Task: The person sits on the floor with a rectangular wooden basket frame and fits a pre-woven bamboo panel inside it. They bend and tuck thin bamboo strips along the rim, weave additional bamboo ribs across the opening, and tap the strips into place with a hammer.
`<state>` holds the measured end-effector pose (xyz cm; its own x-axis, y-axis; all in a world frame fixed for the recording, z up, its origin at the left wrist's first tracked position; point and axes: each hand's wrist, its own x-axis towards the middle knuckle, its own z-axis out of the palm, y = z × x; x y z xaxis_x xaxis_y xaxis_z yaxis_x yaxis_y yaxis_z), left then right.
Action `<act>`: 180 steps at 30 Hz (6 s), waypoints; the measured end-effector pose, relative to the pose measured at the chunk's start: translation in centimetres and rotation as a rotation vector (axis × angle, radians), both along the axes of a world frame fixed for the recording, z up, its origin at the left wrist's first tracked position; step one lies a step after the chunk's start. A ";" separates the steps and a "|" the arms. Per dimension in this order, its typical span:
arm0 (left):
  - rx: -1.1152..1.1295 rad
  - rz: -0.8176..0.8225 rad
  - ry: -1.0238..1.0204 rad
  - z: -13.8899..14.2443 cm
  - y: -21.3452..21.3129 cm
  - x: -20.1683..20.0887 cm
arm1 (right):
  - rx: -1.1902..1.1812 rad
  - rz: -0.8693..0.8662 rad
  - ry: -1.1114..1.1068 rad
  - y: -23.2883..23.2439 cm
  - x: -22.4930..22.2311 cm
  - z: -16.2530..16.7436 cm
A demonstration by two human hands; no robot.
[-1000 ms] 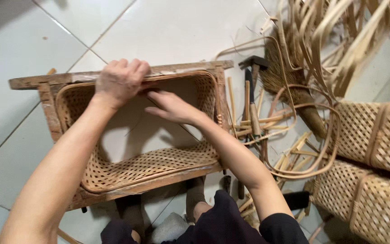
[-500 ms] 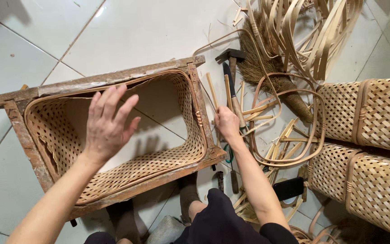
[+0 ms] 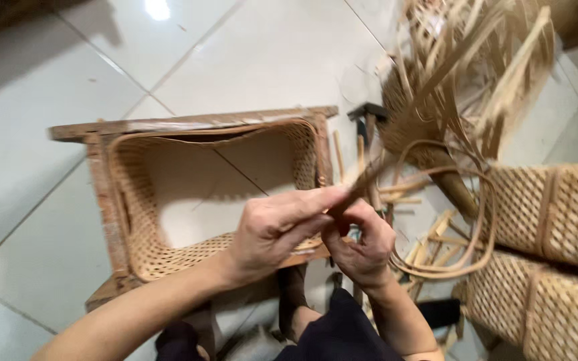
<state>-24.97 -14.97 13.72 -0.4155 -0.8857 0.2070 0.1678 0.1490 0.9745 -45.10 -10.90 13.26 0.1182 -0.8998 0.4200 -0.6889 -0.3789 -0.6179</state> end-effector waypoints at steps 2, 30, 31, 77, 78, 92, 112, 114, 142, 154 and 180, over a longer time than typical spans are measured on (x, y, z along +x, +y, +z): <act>-0.185 0.069 0.134 2.1 -0.1 -0.4 | -0.065 0.107 -0.028 -0.8 1.7 -1.0; -0.014 -0.412 -0.668 -22.9 4.1 3.1 | 0.466 0.368 0.411 -18.4 4.6 -4.8; -0.006 -0.419 -0.671 -22.6 4.0 3.3 | 0.474 0.368 0.469 -18.4 5.1 -5.3; -0.397 0.387 -1.247 -21.4 -5.1 9.8 | 0.304 0.303 1.690 -8.1 2.4 -13.1; -0.420 0.384 -1.254 -21.2 -5.1 9.8 | 0.274 0.297 1.694 -8.0 2.5 -13.3; -0.437 0.180 -1.379 -22.2 -6.9 8.8 | 0.513 0.373 1.890 -9.7 5.6 -14.3; -0.661 0.043 -1.452 -23.4 -5.4 11.0 | 0.998 0.992 0.627 -5.1 12.8 -16.5; -0.278 -0.425 -1.693 -23.8 -1.8 11.9 | 0.973 0.978 0.660 -4.7 13.0 -16.9; 0.368 -0.629 -1.202 -22.6 4.3 11.4 | 1.018 0.942 0.254 -6.2 9.6 -18.7; 0.225 -0.698 -1.287 -21.4 2.4 10.4 | 0.921 1.044 0.542 -5.7 11.3 -15.9; -0.415 -0.703 -1.944 -23.8 -3.5 18.2 | 1.351 0.012 -1.098 -16.1 14.9 -15.0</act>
<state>-6.75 -18.45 -10.09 -0.4513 -0.5489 -0.7035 -0.6677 0.7308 -0.1418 -30.18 -26.97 -1.69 0.3256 -0.6565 -0.6805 0.2311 0.7531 -0.6160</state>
